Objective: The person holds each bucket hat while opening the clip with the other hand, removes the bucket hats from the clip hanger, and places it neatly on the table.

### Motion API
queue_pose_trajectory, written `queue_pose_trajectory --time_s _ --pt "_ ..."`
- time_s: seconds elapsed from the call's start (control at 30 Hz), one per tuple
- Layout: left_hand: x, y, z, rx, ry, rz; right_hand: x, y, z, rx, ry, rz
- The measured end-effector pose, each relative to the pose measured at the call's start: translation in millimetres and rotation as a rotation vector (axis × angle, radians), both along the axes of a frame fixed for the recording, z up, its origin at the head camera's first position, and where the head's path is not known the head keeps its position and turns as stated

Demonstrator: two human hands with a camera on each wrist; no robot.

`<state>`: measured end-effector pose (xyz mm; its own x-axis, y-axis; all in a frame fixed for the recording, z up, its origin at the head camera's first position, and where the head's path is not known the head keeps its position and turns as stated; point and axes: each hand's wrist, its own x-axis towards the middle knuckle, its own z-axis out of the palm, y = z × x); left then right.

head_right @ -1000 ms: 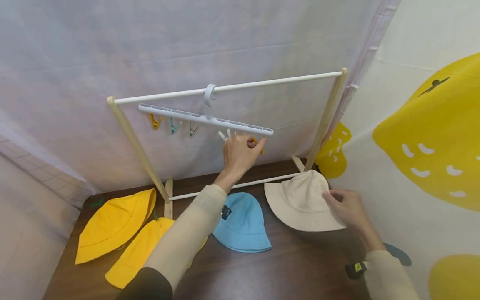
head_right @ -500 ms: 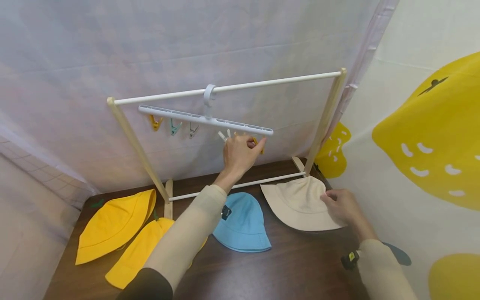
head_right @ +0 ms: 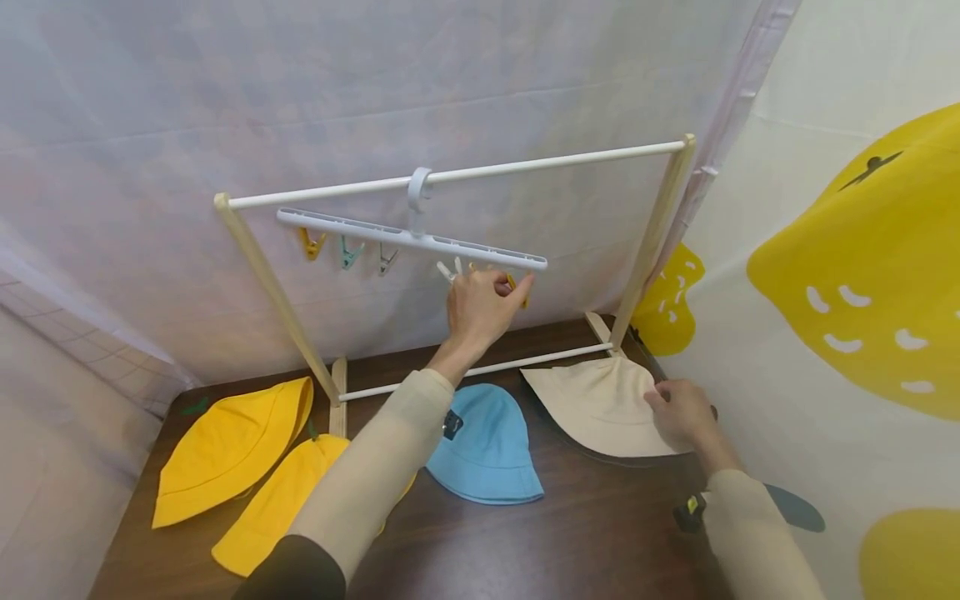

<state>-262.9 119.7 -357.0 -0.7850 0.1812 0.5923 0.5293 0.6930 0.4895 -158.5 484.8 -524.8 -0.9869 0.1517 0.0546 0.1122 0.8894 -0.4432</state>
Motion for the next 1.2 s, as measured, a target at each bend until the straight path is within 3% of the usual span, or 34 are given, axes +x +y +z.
queue_pose_trajectory --time_s 0.27,0.53,0.7,0.83,1.2 --pt "2.3 2.5 0.0 0.01 -0.002 -0.017 2.0 -1 1.1 -0.009 -0.028 -0.064" --pt "5.1 7.6 0.3 0.011 0.015 -0.024 4.2 3 -0.8 -0.013 -0.095 -0.038" --pt "6.9 10.1 1.6 0.013 0.032 -0.026 5.3 -4 1.3 -0.024 -0.084 -0.038" --pt "7.2 11.6 2.7 0.009 0.04 -0.022 4.7 -16 8.1 -0.051 -0.031 -0.014" --pt "7.6 14.9 6.8 0.01 0.051 -0.008 -2.7 -65 23.9 -0.021 0.236 0.149"
